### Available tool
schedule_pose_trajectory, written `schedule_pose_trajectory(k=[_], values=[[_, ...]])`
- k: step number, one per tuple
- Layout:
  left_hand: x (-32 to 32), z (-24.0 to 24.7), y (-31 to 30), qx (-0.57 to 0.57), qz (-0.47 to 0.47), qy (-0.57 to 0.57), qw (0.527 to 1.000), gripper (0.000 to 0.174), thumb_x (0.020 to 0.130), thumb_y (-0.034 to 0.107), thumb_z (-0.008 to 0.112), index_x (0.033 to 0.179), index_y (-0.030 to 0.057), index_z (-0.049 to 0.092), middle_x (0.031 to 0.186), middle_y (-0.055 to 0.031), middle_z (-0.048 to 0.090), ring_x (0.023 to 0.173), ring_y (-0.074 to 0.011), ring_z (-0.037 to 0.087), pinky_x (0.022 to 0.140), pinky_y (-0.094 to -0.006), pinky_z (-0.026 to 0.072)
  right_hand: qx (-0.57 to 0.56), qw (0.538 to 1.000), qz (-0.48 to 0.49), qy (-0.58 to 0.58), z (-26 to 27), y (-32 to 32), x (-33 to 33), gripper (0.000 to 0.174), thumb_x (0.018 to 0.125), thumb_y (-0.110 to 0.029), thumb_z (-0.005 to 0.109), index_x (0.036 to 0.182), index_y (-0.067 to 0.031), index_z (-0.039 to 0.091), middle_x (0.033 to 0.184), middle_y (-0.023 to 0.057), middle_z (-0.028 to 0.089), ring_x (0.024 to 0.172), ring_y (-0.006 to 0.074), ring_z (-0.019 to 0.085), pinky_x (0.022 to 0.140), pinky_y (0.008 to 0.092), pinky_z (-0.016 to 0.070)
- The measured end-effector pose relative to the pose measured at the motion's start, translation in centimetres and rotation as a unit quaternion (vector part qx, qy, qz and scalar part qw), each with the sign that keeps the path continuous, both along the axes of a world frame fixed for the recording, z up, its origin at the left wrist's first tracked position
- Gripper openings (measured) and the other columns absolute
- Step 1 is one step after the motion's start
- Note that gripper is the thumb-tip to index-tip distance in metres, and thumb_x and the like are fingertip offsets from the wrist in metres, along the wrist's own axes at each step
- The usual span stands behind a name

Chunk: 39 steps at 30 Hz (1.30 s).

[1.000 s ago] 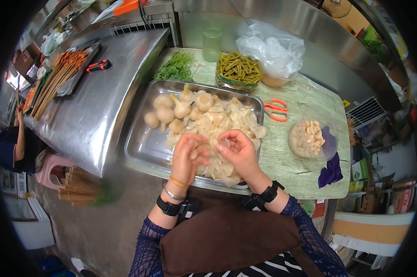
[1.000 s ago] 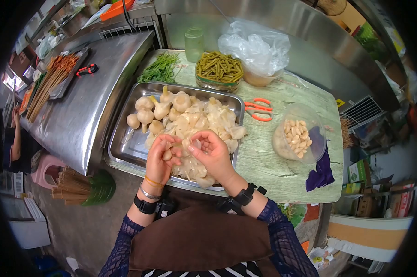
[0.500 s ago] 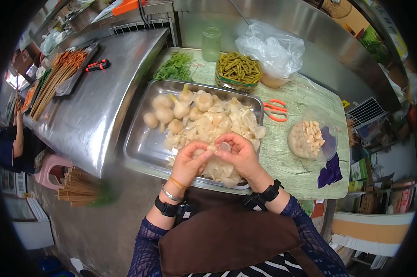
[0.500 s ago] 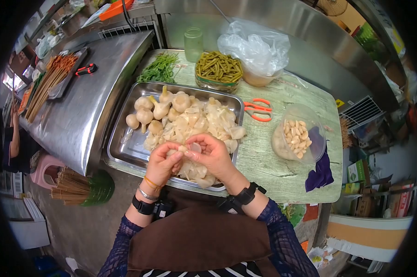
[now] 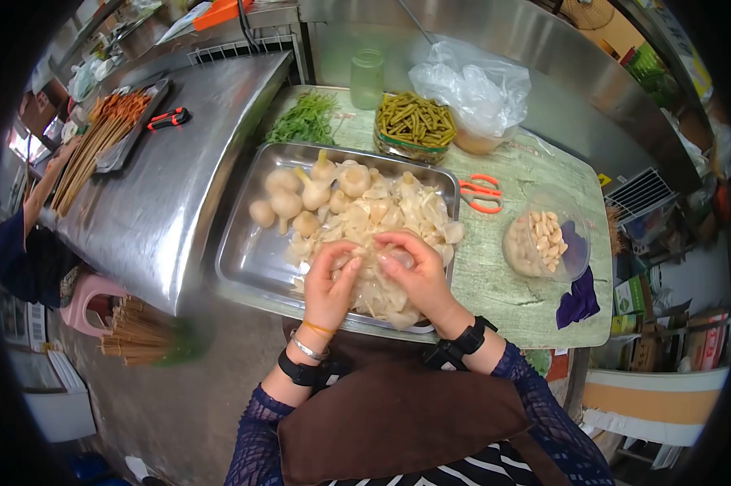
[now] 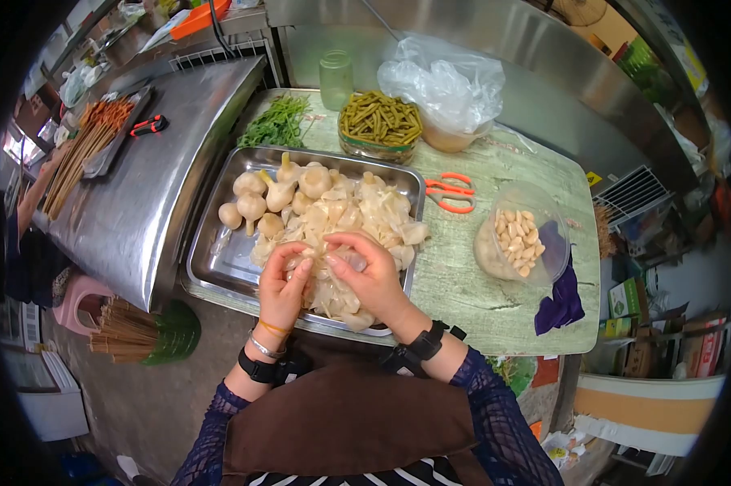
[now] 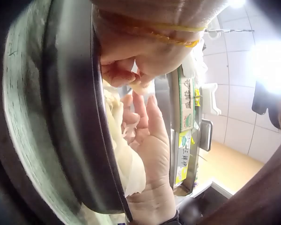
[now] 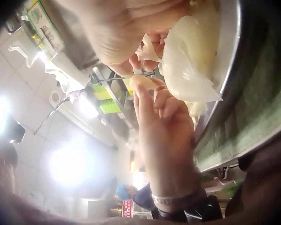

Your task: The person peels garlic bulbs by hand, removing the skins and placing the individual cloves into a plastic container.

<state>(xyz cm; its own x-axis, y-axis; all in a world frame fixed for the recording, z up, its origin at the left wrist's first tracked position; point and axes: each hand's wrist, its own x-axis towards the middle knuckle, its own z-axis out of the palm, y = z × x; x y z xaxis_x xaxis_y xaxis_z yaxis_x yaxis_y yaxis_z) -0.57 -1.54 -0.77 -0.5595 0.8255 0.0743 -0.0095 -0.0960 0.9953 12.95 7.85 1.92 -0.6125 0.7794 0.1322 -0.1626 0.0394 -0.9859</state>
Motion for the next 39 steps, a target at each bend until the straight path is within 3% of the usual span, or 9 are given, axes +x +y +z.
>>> schedule_pose_trajectory(k=[2,4,7,10,20,28,31,37,39], values=[[-0.2,0.4,-0.2,-0.002,-0.045,0.009,0.999,0.018,0.091,0.009,0.063,0.107,0.0003,0.063,0.103,-0.0081,0.061,0.094,-0.0187,0.059,0.085,-0.0283,0.0463,0.137,0.990,0.026,-0.036,-0.8,0.8,0.3,0.012,0.089,-0.009,0.067,0.098,-0.0011,0.069,0.092,0.0020,0.065,0.092,0.0108,0.059,0.077,0.0223,0.0483],[-0.7,0.5,-0.2,0.001,-0.082,0.014,0.997,0.020,0.094,0.009,0.060,0.111,-0.0004,0.064,0.101,-0.0066,0.060,0.086,-0.0158,0.058,0.079,-0.0264,0.0472,0.102,0.993,0.055,-0.029,-1.4,1.0,0.5,0.014,0.090,-0.012,0.067,0.098,-0.0005,0.069,0.091,0.0017,0.065,0.086,0.0090,0.059,0.071,0.0211,0.0476],[-1.0,1.0,-0.4,0.011,-0.134,-0.134,0.982,0.022,0.097,0.009,0.055,0.114,-0.0014,0.064,0.100,-0.0051,0.057,0.072,-0.0103,0.054,0.067,-0.0227,0.0457,-0.012,0.994,0.103,-0.026,-1.0,1.0,0.6,0.016,0.092,-0.015,0.066,0.097,0.0000,0.069,0.089,0.0014,0.066,0.076,0.0065,0.057,0.065,0.0200,0.0466],[-1.4,0.5,-0.1,0.010,-0.155,-0.151,0.976,0.022,0.098,0.008,0.053,0.114,-0.0028,0.064,0.100,-0.0047,0.056,0.063,-0.0068,0.049,0.059,-0.0206,0.0424,-0.092,0.986,0.132,-0.043,-1.0,1.3,0.7,0.018,0.094,-0.017,0.064,0.097,0.0001,0.069,0.087,0.0010,0.067,0.069,0.0050,0.055,0.063,0.0198,0.0458],[-1.5,1.3,0.2,-0.012,-0.173,-0.067,0.983,0.020,0.097,0.006,0.053,0.108,-0.0063,0.065,0.107,-0.0073,0.056,0.072,-0.0098,0.055,0.064,-0.0222,0.0466,-0.128,0.978,0.150,-0.068,-0.6,1.5,1.3,0.017,0.094,-0.016,0.063,0.099,0.0001,0.067,0.083,0.0026,0.067,0.067,0.0054,0.055,0.062,0.0203,0.0459],[-1.1,1.2,0.2,0.024,-0.168,-0.054,0.984,0.021,0.097,0.007,0.053,0.109,-0.0054,0.065,0.109,-0.0089,0.057,0.073,-0.0107,0.057,0.066,-0.0237,0.0499,-0.237,0.960,0.146,0.003,-1.1,1.2,0.8,0.009,0.088,-0.010,0.066,0.087,-0.0014,0.064,0.078,0.0022,0.063,0.066,0.0054,0.052,0.062,0.0200,0.0430],[-1.1,0.9,0.1,0.032,-0.163,-0.077,0.983,0.021,0.098,0.007,0.053,0.108,-0.0055,0.065,0.110,-0.0094,0.057,0.073,-0.0106,0.057,0.067,-0.0240,0.0500,-0.250,0.958,0.141,0.020,-1.2,0.9,0.5,0.008,0.087,-0.010,0.066,0.085,-0.0023,0.063,0.076,0.0009,0.061,0.065,0.0053,0.051,0.061,0.0197,0.0415],[-0.6,0.9,0.1,0.036,-0.152,-0.225,0.962,0.021,0.099,0.009,0.053,0.111,-0.0029,0.065,0.098,-0.0058,0.060,0.072,-0.0097,0.055,0.067,-0.0228,0.0482,-0.297,0.944,0.129,0.064,-1.3,0.3,-0.3,0.008,0.086,-0.010,0.065,0.087,-0.0033,0.061,0.074,-0.0007,0.059,0.063,0.0049,0.049,0.059,0.0194,0.0396],[-0.6,0.6,0.1,0.030,-0.161,-0.277,0.947,0.020,0.098,0.009,0.054,0.110,-0.0023,0.066,0.111,-0.0077,0.058,0.074,-0.0105,0.057,0.068,-0.0232,0.0485,-0.314,0.938,0.126,0.072,-1.6,0.2,-0.3,0.007,0.086,-0.010,0.065,0.087,-0.0035,0.061,0.074,-0.0009,0.059,0.063,0.0048,0.048,0.058,0.0195,0.0392]])
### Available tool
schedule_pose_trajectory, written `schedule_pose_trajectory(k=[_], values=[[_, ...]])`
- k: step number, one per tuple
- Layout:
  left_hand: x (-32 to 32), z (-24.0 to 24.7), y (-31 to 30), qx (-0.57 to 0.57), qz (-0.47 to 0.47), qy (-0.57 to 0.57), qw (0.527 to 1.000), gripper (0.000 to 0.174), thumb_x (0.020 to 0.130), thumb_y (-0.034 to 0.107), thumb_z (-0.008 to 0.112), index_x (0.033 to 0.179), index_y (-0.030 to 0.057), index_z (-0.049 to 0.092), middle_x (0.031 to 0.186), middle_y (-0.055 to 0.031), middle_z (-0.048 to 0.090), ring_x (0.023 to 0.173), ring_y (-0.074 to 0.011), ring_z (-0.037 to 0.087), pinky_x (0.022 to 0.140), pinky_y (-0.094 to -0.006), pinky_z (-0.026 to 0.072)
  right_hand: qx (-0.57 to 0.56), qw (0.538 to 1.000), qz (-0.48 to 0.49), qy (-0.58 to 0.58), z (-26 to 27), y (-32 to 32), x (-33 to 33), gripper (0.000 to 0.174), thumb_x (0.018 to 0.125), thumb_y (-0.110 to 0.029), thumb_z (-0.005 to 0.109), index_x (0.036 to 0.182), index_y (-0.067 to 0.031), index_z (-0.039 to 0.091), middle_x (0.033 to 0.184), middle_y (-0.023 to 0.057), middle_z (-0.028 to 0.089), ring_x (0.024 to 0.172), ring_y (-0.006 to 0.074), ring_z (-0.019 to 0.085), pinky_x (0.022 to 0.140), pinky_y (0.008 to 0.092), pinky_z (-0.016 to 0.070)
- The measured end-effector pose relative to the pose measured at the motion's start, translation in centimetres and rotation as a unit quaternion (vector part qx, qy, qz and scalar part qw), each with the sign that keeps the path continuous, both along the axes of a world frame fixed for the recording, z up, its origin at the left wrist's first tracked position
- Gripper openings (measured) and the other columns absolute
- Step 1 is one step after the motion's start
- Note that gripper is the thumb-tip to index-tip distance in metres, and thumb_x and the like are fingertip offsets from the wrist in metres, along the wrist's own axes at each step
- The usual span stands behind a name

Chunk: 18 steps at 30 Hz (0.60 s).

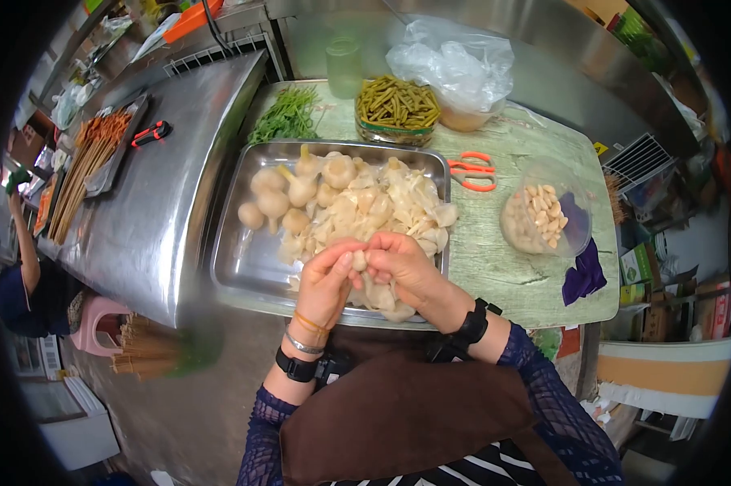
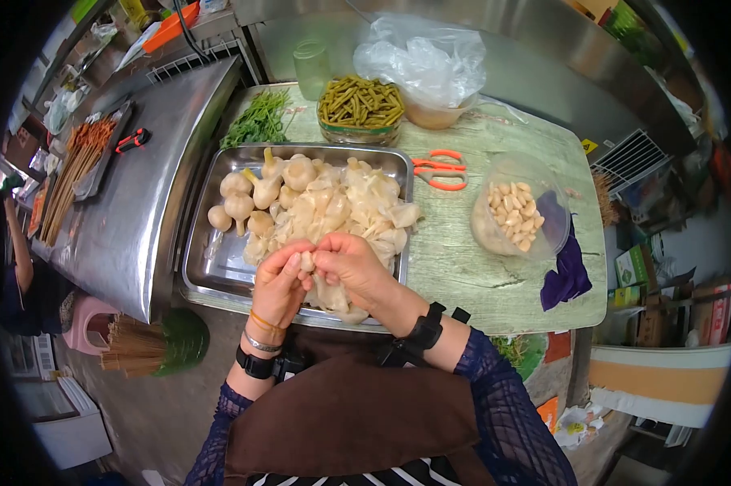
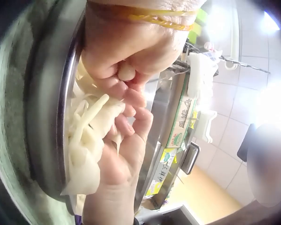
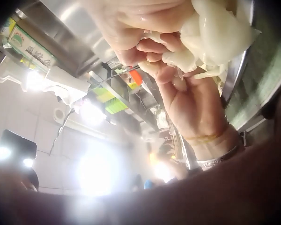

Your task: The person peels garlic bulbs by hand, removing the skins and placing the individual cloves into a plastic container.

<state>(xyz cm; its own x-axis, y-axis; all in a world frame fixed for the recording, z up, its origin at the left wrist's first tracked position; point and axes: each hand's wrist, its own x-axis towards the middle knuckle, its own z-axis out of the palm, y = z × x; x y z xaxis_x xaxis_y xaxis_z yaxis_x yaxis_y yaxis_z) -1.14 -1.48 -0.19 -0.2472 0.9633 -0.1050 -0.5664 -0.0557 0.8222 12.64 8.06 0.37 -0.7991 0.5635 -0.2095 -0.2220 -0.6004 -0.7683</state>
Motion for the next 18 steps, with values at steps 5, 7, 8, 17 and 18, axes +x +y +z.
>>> schedule_pose_trajectory(k=[5,7,8,17,18], values=[[0.6,-0.1,0.5,-0.022,0.082,0.076,0.993,0.018,0.097,0.010,0.056,0.108,-0.0008,0.066,0.105,-0.0062,0.061,0.074,-0.0093,0.056,0.067,-0.0222,0.0469,0.019,0.997,-0.069,-0.007,-0.6,-0.5,-0.6,0.006,0.087,-0.008,0.064,0.087,-0.0034,0.061,0.075,-0.0011,0.059,0.064,0.0048,0.049,0.059,0.0202,0.0405],[0.8,-0.2,0.7,-0.012,0.138,0.271,0.953,0.017,0.097,0.011,0.057,0.108,0.0003,0.065,0.094,-0.0041,0.062,0.071,-0.0084,0.055,0.066,-0.0215,0.0459,0.118,0.987,-0.102,-0.044,-0.3,-0.8,-0.8,0.006,0.088,-0.008,0.064,0.088,-0.0030,0.061,0.076,-0.0010,0.059,0.066,0.0048,0.051,0.061,0.0204,0.0417],[0.9,-0.2,0.7,-0.011,0.130,0.300,0.945,0.017,0.098,0.012,0.057,0.108,0.0007,0.065,0.090,-0.0032,0.061,0.069,-0.0077,0.054,0.062,-0.0211,0.0444,0.166,0.977,-0.120,-0.063,-0.2,-0.9,-0.8,0.006,0.088,-0.008,0.064,0.088,-0.0028,0.061,0.077,-0.0010,0.059,0.067,0.0047,0.051,0.061,0.0205,0.0423],[0.9,0.3,0.7,-0.028,0.086,-0.009,0.996,0.024,0.103,0.025,0.049,0.104,0.0040,0.061,0.077,-0.0001,0.054,0.055,-0.0050,0.042,0.045,-0.0199,0.0320,-0.024,0.995,-0.089,0.035,-1.7,0.2,-0.1,0.009,0.091,-0.011,0.059,0.094,-0.0021,0.060,0.074,-0.0015,0.056,0.058,0.0044,0.047,0.053,0.0190,0.0374],[0.8,0.4,0.6,-0.019,0.083,-0.026,0.996,0.025,0.103,0.026,0.049,0.104,0.0041,0.061,0.076,0.0001,0.054,0.054,-0.0051,0.041,0.045,-0.0197,0.0321,-0.001,0.996,-0.090,0.021,-1.9,0.1,-0.2,0.010,0.091,-0.011,0.057,0.095,-0.0023,0.060,0.074,-0.0014,0.056,0.058,0.0045,0.046,0.052,0.0188,0.0366]])
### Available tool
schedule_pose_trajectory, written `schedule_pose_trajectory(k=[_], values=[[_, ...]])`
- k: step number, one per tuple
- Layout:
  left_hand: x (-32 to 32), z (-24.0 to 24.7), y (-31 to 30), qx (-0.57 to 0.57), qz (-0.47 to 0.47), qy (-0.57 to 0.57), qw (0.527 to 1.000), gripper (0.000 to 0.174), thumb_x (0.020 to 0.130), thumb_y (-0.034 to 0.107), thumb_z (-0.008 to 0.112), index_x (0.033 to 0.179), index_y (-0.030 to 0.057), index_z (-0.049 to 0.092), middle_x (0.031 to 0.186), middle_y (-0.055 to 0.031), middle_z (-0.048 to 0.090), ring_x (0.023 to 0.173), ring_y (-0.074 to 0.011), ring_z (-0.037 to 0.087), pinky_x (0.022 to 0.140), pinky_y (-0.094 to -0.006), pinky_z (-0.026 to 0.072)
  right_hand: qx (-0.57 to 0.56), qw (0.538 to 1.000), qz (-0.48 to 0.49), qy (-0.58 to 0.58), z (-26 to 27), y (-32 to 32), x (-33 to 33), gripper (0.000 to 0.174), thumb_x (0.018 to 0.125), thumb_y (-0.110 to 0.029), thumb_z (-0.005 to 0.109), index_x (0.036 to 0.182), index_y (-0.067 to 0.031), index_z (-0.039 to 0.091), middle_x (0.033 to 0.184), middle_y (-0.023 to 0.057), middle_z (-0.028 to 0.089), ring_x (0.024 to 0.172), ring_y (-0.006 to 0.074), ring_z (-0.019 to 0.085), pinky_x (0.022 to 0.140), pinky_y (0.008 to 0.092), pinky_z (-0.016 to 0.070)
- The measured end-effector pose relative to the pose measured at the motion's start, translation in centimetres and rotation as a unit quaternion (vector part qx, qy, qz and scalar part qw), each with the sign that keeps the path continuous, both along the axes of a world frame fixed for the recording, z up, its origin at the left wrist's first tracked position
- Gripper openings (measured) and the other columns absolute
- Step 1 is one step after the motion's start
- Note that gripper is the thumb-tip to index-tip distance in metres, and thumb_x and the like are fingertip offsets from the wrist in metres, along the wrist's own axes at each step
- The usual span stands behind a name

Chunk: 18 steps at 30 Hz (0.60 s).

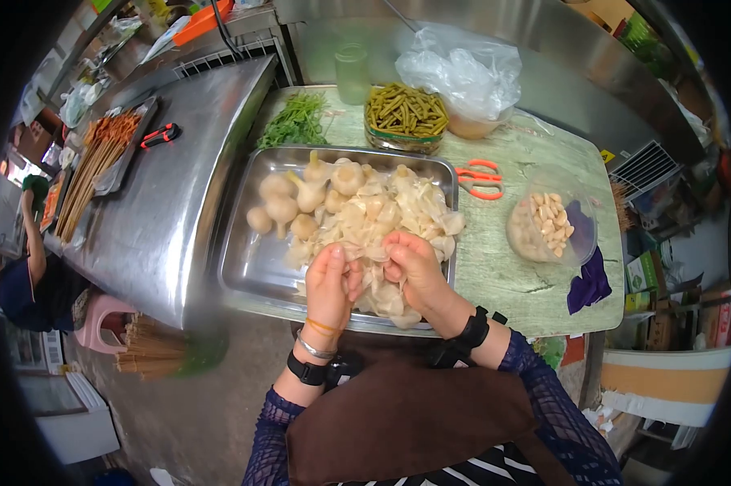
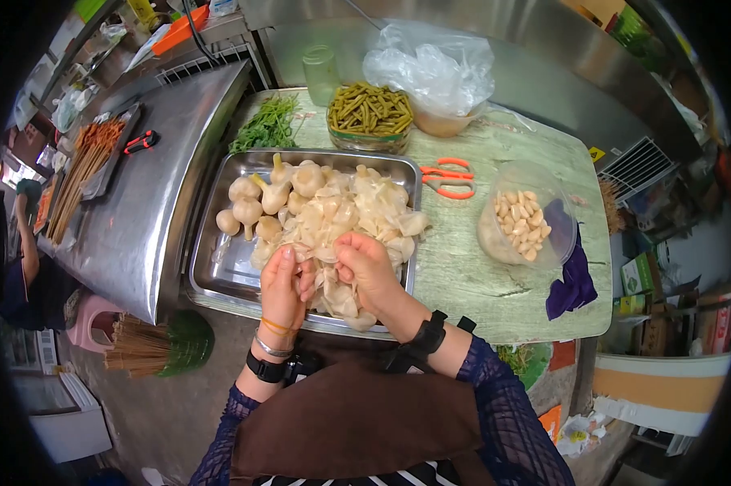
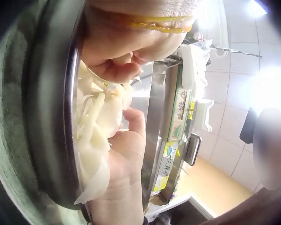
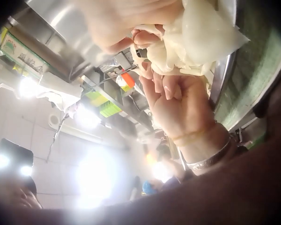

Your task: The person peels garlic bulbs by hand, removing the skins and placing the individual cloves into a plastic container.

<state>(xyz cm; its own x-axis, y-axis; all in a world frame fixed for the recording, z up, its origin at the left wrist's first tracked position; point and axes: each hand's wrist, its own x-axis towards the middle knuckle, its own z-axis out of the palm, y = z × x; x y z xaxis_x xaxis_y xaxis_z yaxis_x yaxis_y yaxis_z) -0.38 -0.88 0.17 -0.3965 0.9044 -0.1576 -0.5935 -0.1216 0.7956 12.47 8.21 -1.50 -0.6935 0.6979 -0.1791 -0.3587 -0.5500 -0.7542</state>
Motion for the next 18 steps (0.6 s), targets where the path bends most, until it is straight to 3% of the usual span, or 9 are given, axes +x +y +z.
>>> schedule_pose_trajectory(k=[4,10,18], values=[[-0.3,0.5,-0.2,-0.001,-0.014,-0.015,1.000,0.025,0.103,0.025,0.049,0.105,0.0037,0.061,0.074,0.0008,0.053,0.053,-0.0045,0.040,0.045,-0.0189,0.0313,0.056,0.997,-0.009,-0.050,0.5,-0.3,-0.5,0.014,0.094,-0.016,0.055,0.099,-0.0028,0.059,0.075,-0.0008,0.056,0.057,0.0045,0.045,0.051,0.0184,0.0349],[0.1,-0.1,0.0,-0.002,-0.010,0.101,0.995,0.020,0.101,0.018,0.051,0.110,0.0023,0.060,0.072,0.0020,0.054,0.051,-0.0023,0.038,0.043,-0.0177,0.0285,0.102,0.993,0.019,-0.056,2.1,-0.8,-0.6,0.019,0.096,-0.021,0.061,0.104,-0.0036,0.060,0.079,-0.0025,0.058,0.059,0.0019,0.044,0.052,0.0167,0.0340],[0.0,0.4,0.0,-0.018,-0.010,0.053,0.998,0.021,0.101,0.018,0.053,0.114,0.0035,0.059,0.071,0.0030,0.054,0.050,-0.0014,0.037,0.043,-0.0173,0.0272,0.137,0.988,0.032,-0.064,1.4,-0.5,-0.1,0.014,0.094,-0.015,0.065,0.101,-0.0037,0.061,0.079,-0.0032,0.059,0.063,0.0007,0.046,0.055,0.0158,0.0355]])
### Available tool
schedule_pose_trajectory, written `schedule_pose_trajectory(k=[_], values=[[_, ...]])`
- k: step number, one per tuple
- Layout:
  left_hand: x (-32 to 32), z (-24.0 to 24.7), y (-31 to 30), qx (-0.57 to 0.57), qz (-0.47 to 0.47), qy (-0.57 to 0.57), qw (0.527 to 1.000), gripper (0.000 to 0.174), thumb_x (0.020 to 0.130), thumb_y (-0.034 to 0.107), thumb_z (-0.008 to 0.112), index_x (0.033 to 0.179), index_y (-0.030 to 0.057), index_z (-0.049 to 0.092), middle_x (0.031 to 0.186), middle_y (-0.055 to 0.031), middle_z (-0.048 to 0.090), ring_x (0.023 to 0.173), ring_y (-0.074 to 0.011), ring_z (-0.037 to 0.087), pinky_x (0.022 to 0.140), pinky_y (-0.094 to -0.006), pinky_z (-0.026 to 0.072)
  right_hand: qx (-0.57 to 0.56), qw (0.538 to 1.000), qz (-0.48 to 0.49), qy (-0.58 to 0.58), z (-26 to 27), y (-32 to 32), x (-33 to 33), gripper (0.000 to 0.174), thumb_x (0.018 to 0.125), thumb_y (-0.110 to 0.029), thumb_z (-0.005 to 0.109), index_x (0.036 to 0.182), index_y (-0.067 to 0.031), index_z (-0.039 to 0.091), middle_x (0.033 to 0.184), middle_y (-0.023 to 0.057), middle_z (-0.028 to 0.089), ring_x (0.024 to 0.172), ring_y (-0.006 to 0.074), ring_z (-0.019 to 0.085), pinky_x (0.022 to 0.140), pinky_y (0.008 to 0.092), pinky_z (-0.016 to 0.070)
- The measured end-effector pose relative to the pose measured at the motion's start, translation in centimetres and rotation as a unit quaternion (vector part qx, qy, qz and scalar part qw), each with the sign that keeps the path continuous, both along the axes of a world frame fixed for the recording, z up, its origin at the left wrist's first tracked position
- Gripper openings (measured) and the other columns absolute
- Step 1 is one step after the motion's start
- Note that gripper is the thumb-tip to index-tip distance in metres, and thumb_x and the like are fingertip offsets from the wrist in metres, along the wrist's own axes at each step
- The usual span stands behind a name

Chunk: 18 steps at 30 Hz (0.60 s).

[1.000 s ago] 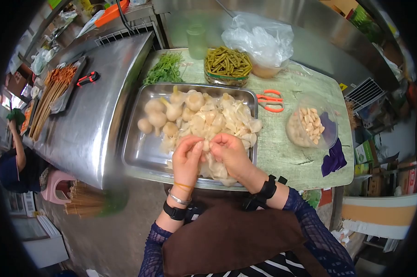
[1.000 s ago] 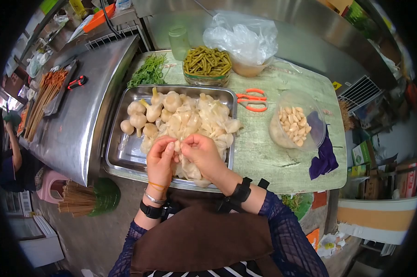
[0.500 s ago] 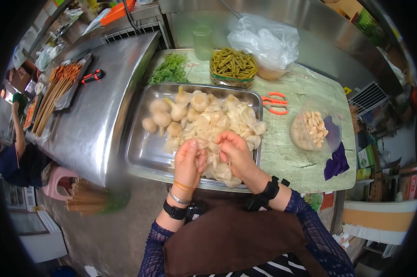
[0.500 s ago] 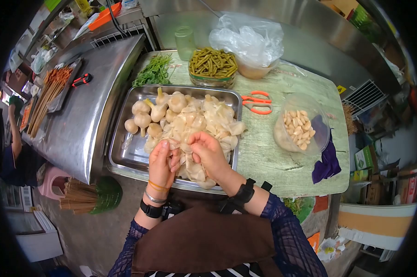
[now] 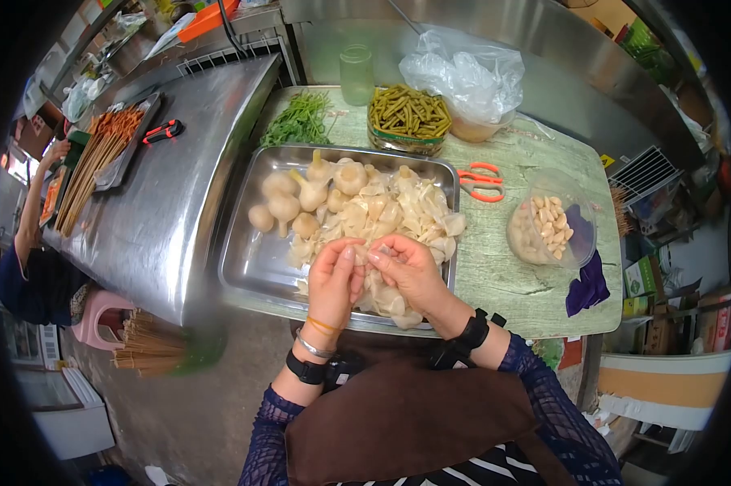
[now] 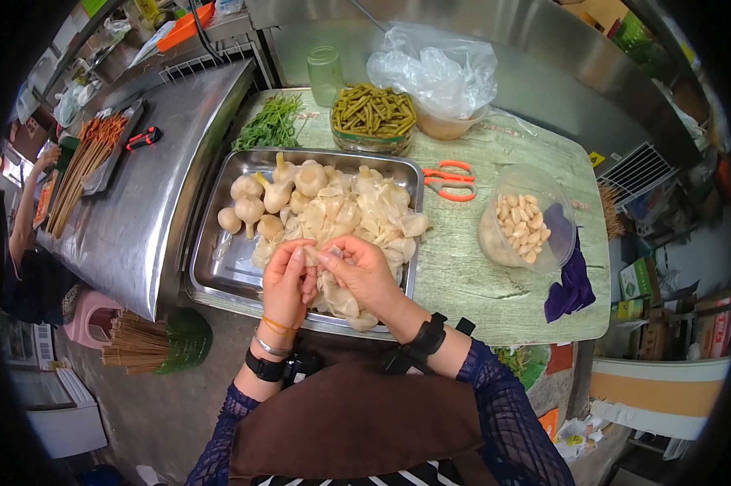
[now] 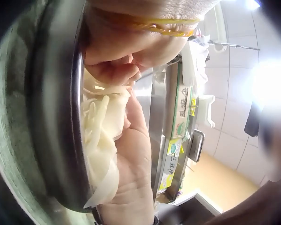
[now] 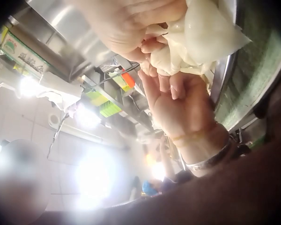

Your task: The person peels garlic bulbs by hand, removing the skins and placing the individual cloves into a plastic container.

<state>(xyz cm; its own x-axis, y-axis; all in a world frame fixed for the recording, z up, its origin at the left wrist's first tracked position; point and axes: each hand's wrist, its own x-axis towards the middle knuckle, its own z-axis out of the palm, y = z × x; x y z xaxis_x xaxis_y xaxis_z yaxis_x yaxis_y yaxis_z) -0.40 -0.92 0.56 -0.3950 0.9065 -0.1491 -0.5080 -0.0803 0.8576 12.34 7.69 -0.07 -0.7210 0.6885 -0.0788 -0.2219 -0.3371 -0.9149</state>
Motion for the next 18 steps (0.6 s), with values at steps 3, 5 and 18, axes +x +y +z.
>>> schedule_pose_trajectory(k=[3,5,18], values=[[0.4,0.0,0.2,-0.025,0.024,0.078,0.996,0.018,0.100,0.016,0.055,0.113,0.0042,0.059,0.068,0.0031,0.051,0.050,-0.0017,0.038,0.043,-0.0175,0.0283,-0.013,1.000,-0.016,0.003,0.3,-0.2,0.1,0.012,0.093,-0.012,0.065,0.099,-0.0033,0.061,0.080,-0.0024,0.060,0.066,0.0014,0.049,0.058,0.0165,0.0391],[0.5,-0.7,0.3,-0.027,0.064,0.171,0.983,0.017,0.098,0.014,0.057,0.112,0.0042,0.059,0.067,0.0034,0.050,0.051,-0.0018,0.039,0.043,-0.0176,0.0294,-0.026,0.999,-0.034,0.006,0.4,-0.3,0.1,0.010,0.093,-0.010,0.065,0.099,-0.0029,0.061,0.082,-0.0018,0.060,0.069,0.0019,0.052,0.061,0.0172,0.0418],[-0.1,-0.2,-0.2,-0.022,0.019,0.003,1.000,0.017,0.099,0.020,0.051,0.107,0.0057,0.058,0.081,-0.0022,0.058,0.058,-0.0073,0.045,0.044,-0.0222,0.0336,0.021,0.997,-0.067,-0.021,0.9,-0.4,0.2,0.007,0.092,-0.006,0.065,0.096,-0.0028,0.060,0.084,-0.0021,0.061,0.073,0.0022,0.054,0.063,0.0185,0.0440]])
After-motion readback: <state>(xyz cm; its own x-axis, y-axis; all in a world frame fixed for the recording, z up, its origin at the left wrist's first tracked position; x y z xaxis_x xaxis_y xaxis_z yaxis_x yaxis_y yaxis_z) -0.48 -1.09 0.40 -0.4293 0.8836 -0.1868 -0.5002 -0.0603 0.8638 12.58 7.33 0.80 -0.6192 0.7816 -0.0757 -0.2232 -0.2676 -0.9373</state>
